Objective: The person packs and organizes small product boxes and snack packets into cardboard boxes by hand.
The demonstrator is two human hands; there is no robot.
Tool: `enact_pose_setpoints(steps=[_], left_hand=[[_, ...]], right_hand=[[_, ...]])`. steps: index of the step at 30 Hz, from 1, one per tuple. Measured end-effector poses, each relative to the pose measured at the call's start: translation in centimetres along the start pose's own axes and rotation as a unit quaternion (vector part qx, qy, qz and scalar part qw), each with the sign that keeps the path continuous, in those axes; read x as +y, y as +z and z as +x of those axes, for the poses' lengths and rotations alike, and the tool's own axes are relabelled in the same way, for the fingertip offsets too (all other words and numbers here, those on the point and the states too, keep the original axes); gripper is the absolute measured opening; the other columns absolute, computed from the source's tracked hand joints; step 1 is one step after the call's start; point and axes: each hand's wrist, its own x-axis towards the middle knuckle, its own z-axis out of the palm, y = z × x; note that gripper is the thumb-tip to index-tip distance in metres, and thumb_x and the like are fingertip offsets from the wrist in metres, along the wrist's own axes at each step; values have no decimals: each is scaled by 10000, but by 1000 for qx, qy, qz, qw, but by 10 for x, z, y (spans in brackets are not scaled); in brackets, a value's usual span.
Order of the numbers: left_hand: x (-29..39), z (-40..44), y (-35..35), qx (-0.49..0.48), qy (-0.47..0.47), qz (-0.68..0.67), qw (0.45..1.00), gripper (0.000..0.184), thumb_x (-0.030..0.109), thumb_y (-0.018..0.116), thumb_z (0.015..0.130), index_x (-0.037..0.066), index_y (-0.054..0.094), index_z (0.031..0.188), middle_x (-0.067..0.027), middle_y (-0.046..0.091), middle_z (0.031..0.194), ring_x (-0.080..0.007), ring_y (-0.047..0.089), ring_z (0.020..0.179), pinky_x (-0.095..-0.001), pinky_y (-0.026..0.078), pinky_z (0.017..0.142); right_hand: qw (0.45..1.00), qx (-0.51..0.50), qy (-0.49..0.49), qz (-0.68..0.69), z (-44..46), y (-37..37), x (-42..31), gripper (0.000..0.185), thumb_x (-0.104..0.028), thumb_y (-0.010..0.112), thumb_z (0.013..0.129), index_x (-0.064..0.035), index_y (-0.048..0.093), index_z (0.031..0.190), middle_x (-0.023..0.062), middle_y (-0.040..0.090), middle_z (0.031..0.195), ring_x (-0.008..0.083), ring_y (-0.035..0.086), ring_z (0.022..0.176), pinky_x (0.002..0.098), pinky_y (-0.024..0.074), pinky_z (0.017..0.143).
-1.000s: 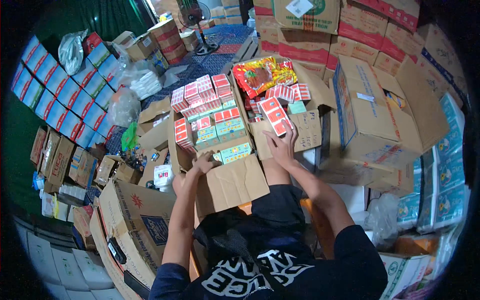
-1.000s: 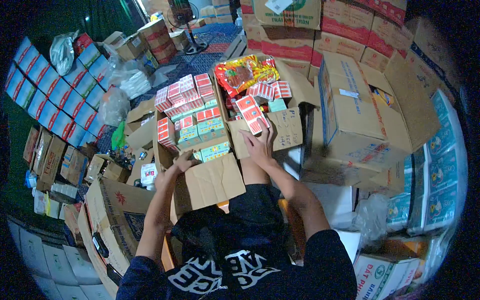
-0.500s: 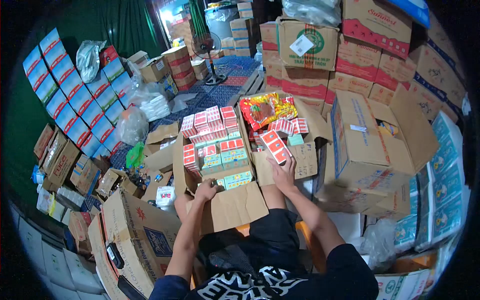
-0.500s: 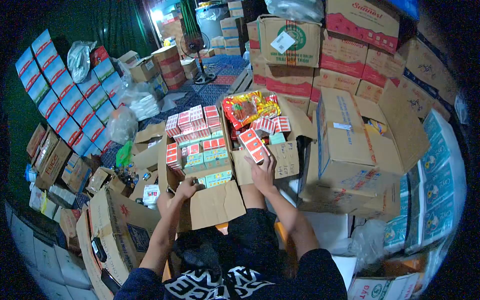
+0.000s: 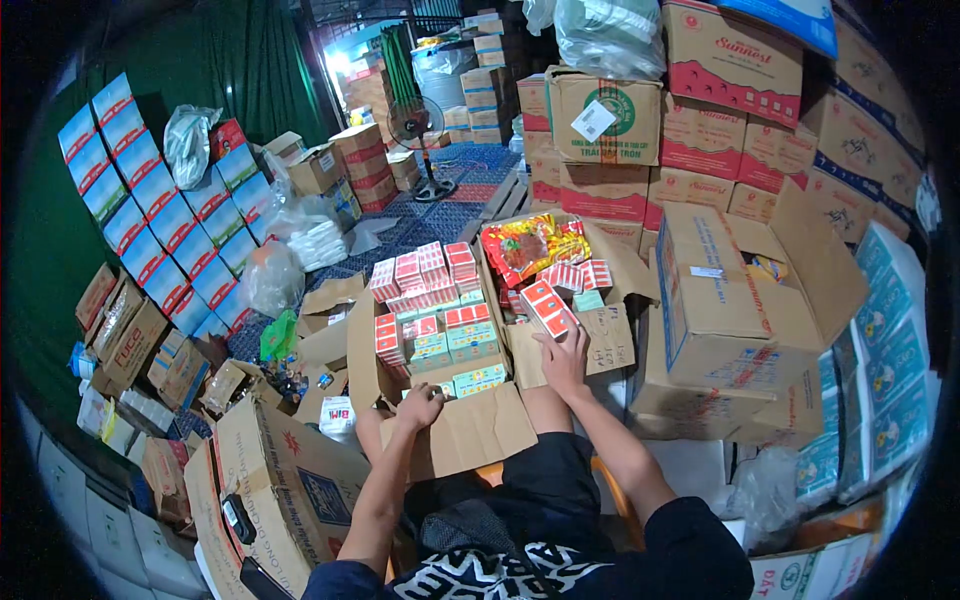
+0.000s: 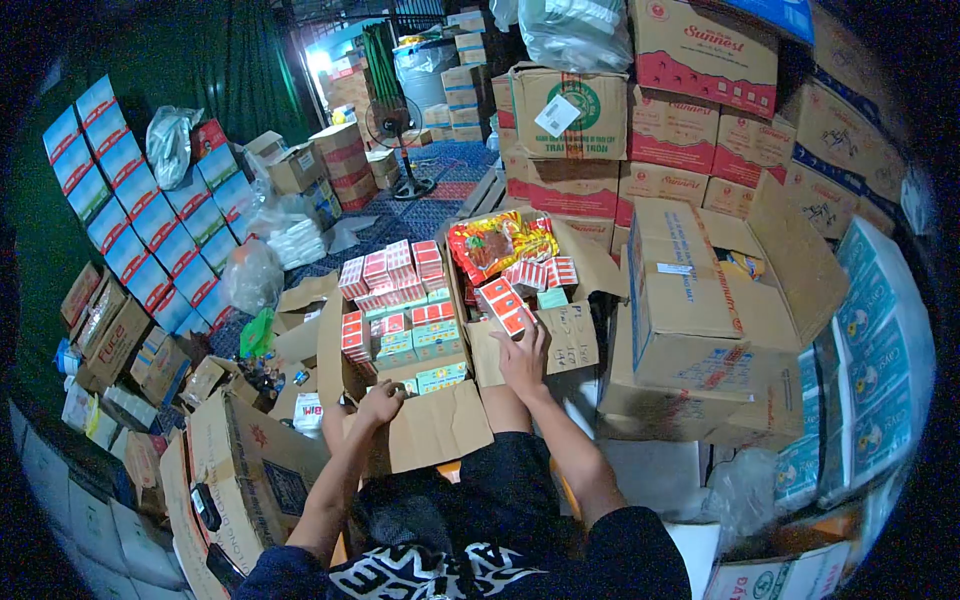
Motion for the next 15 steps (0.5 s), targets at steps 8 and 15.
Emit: enact_pose_setpoints(steps=[8,15], left_hand=[[26,-49,-12,99,12,-165,981,468,381,557,952,40,685,1246,-265,686,1178,-397,679,1093,-465,534,955],[38,-72,-19,131,47,-237,961,656,252,656,935,-2,412,1488,-258,669,1228,-335,694,1062,-417,543,912]], right_hand=[[988,50,17,148,2,4,-22,313,-153,679,928,-170,709,1239,197,458,1442,402,461,1284,486,410,1057],[857,-194,186,439,-17,43,-85,601,-219,742,919,-83,503,1454,187,485,1384,288,502,1258,408,450,1003]])
